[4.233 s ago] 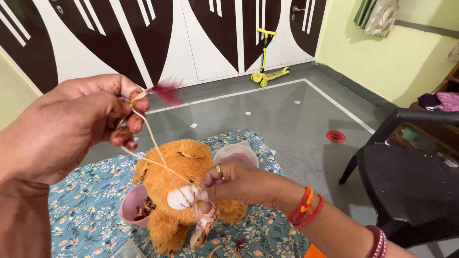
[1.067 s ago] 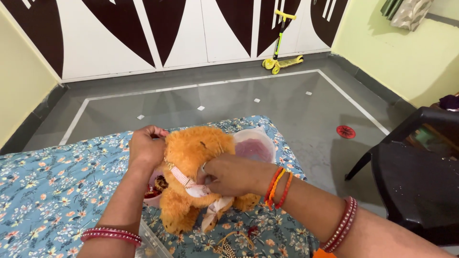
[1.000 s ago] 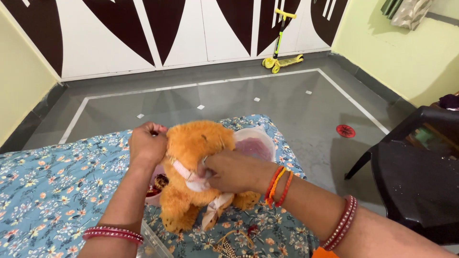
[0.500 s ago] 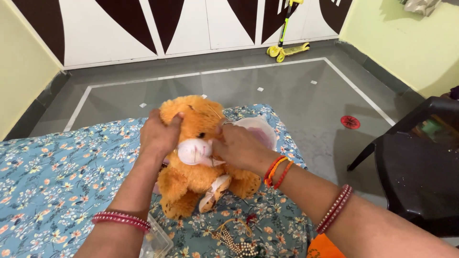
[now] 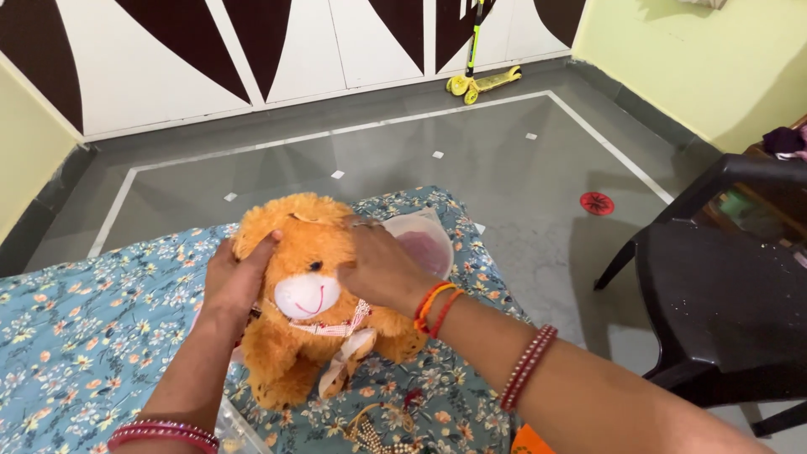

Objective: The person retrieves several small jewelry items from plastic containers on a shelf, then places necklaces and a red string around a teddy bear's neck on a bed. The person adjusts the items on the bear and briefly handles a smartphone.

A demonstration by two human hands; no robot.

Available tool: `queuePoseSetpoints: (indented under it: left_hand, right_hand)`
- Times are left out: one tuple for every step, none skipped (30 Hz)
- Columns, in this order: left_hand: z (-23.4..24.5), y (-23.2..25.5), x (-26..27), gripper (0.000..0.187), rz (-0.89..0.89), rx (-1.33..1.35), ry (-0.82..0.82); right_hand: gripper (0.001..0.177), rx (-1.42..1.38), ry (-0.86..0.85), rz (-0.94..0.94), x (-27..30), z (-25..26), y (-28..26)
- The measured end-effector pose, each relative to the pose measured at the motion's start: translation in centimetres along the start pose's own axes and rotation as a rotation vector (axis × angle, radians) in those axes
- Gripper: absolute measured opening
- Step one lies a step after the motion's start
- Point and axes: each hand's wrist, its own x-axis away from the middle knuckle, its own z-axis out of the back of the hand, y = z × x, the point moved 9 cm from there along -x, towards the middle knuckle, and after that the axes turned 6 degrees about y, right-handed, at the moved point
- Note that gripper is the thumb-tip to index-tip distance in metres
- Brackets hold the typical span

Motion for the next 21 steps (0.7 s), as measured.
queuePoseSetpoints:
  left_hand:
    - [-0.2,-0.3,0.0,0.072,0.009,0.051,-0.020]
    - [-0.6,-0.6,-0.1,0.074,0.017,0.101,-0.039]
    - [-1.0,-1.0,0.0,0.075,0.029,0.155,-0.058]
    - [-1.3,-1.7,0.0,0.077,0.067,0.159,-0.056]
    - [-1.5,-2.3,-0.1,0.079,0.106,0.163,-0.054]
    - [-1.8,-2.9,-0.3,0.081,0.144,0.167,-0.051]
    - [-2.1,-3.4,-0.6,0.084,0.175,0.161,-0.048]
    - [-2.3,-4.0,-0.8,0.086,0.205,0.156,-0.045]
    - [-2.2,-4.8,-0.8,0.089,0.241,0.149,-0.036]
    - [-2.4,-5.2,-0.7,0.091,0.232,0.152,-0.034]
    - [-2.5,-5.2,-1.0,0.093,0.213,0.154,-0.028]
    - [-2.6,-5.1,-1.4,0.095,0.193,0.156,-0.022]
    - [-2.5,-5.2,-1.5,0.099,0.200,0.089,0.009]
    - [-2.2,-5.2,-1.6,0.103,0.208,0.022,0.040]
    - [-1.9,-5.3,-1.4,0.108,0.219,-0.050,0.066]
    - [-1.9,-5.3,-0.8,0.103,0.223,-0.003,0.076]
    - [-2.3,-4.8,-0.6,0.098,0.215,0.048,0.079]
    - [-2.5,-4.3,-0.3,0.094,0.207,0.100,0.082]
    - [-2.9,-3.8,0.1,0.092,0.201,0.148,0.064]
    - [-3.0,-3.3,0.5,0.090,0.196,0.195,0.046]
    - [-3.2,-2.9,0.7,0.089,0.190,0.242,0.030]
  right_hand:
    - [0.075,-0.021,0.014,0.011,-0.2,0.3,-0.4]
    - [0.076,-0.076,-0.018,-0.044,-0.4,0.3,-0.5]
    - [0.077,-0.128,-0.054,-0.096,-0.4,0.3,-0.6]
    - [0.080,-0.181,-0.092,-0.149,-0.4,0.3,-0.8]
    - [0.083,-0.162,-0.124,-0.115,-0.5,0.6,-1.5]
    - [0.086,-0.142,-0.155,-0.081,-0.5,0.7,-2.1]
    - [0.090,-0.120,-0.189,-0.048,-0.4,0.9,-2.4]
    - [0.091,-0.127,-0.209,-0.069,-0.3,1.3,-2.0]
    - [0.091,-0.138,-0.235,-0.087,0.0,1.3,-1.7]
    - [0.092,-0.149,-0.261,-0.106,0.2,1.3,-1.3]
    - [0.092,-0.127,-0.274,-0.093,0.0,1.4,-1.1]
    - [0.092,-0.105,-0.287,-0.080,-0.1,1.4,-0.7]
    - [0.093,-0.083,-0.306,-0.066,0.0,1.3,-0.4]
    - [0.092,-0.112,-0.308,-0.061,-0.2,1.4,-0.1]
    - [0.092,-0.145,-0.311,-0.063,-0.2,1.3,0.1]
    - [0.092,-0.177,-0.314,-0.065,-0.2,1.3,0.2]
    - [0.094,-0.180,-0.326,-0.067,-0.3,1.3,0.4]
    - [0.095,-0.183,-0.338,-0.068,-0.1,1.2,0.3]
    - [0.097,-0.179,-0.350,-0.071,0.0,1.3,0.2]
    - [0.095,-0.183,-0.342,-0.080,-0.1,1.5,0.2]
    - [0.094,-0.189,-0.335,-0.089,-0.3,1.6,0.1]
